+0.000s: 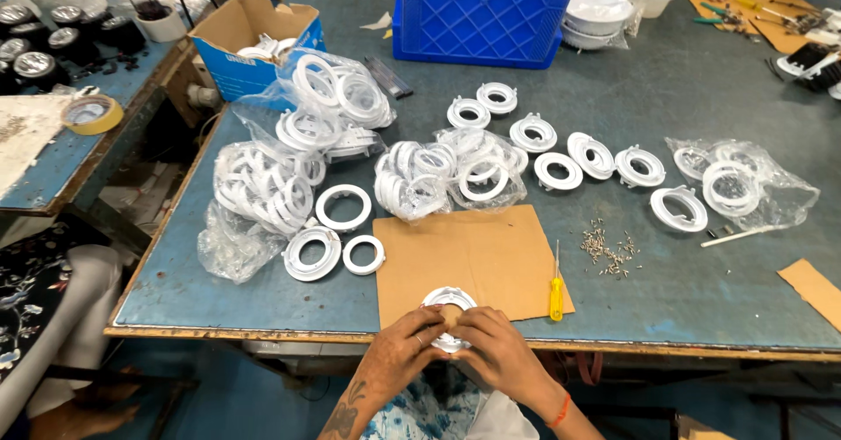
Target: The person assembles circular white light fixtures by hand, using a small screwdriver to secure components with screws, and organizing the completed parts on the workbench.
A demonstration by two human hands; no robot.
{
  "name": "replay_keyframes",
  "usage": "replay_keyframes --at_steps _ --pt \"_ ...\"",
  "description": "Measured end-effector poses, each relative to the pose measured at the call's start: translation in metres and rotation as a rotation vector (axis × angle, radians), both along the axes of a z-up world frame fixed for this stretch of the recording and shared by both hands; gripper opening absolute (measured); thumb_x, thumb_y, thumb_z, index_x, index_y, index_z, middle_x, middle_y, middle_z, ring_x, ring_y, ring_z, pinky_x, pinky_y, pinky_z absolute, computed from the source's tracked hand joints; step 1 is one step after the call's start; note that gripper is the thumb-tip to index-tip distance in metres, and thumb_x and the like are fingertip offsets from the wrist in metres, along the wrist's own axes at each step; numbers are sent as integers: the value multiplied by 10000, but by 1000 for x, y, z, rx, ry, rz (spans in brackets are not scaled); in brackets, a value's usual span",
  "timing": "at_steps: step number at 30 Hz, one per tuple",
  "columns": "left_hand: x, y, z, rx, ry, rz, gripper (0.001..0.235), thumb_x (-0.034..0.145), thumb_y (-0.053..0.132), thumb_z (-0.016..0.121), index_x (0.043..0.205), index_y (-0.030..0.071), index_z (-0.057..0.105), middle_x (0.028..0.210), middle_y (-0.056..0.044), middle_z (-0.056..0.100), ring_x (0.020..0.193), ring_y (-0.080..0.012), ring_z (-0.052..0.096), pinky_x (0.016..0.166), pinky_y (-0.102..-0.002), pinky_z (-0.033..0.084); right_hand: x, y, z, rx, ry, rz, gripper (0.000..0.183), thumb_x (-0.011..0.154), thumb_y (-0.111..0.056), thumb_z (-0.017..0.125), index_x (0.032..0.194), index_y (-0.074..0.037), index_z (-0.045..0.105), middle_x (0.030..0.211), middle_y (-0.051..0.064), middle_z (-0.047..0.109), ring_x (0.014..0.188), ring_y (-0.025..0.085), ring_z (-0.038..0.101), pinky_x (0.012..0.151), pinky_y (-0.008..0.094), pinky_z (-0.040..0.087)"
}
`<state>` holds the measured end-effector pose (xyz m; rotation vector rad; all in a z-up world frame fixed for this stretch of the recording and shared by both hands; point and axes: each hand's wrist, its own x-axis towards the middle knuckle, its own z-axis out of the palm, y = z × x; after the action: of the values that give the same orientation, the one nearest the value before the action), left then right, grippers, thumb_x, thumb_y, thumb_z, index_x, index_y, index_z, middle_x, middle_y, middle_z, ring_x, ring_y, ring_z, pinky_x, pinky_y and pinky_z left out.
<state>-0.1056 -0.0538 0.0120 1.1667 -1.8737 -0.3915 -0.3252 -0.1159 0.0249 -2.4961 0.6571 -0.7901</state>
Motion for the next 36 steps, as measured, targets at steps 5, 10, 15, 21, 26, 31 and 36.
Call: replay_keyframes --at_steps 5,10,15,21,26,31,36 --pt "5 0 -5 -210 -119 80 408 753 -33 722 1157 18 709 1208 -127 693 1248 -340 650 1010 -425 558 5 2 6 -96 -110 -47 371 822 -168 797 1145 -23 685 1178 142 664 1152 351 634 964 427 508" --pt "17 -2 -5 -273 -145 298 382 796 -69 696 1173 -3 696 1197 -144 702 1156 -320 699 881 -402 599 4 -3 12 -71 -272 -291 366 792 -106 776 1145 -36 716 1199 147 660 1080 317 679 904 401 551" --pt "51 19 -2 -425 -231 498 423 733 -68 695 1150 4 695 1150 -148 701 1096 -318 713 898 -408 602 -26 -31 -5 -251 -297 -572 271 836 -40 725 1105 -68 734 1146 114 684 1051 316 674 885 398 532" --pt "114 58 -13 -483 -367 944 356 820 -34 732 1165 54 715 1119 -108 708 1037 -306 729 895 -394 597 -45 -44 -32 -313 -314 -716 208 871 -34 716 1068 -94 747 1115 99 684 1039 291 661 897 391 526" --pt "161 74 -16 -411 -535 1137 366 839 -26 718 1196 56 721 1129 -115 711 1042 -310 736 896 -398 603 -41 -44 -39 -344 -207 -696 222 836 -33 708 1040 -106 755 1074 69 686 1004 290 657 876 400 527" --pt "188 64 -14 -429 -513 1260 372 884 -9 717 1249 67 721 1198 -120 715 1077 -306 720 879 -386 600 -38 -45 -40 -339 -199 -712 216 834 -43 699 1027 -122 754 1050 57 688 997 278 666 875 395 536" --pt "200 32 -11 -372 -511 1204 335 888 38 704 1218 96 724 1185 -95 702 1094 -312 706 889 -404 598 -38 -44 -40 -327 -166 -721 184 832 -61 713 1000 -121 760 1011 47 695 961 266 670 842 386 537"
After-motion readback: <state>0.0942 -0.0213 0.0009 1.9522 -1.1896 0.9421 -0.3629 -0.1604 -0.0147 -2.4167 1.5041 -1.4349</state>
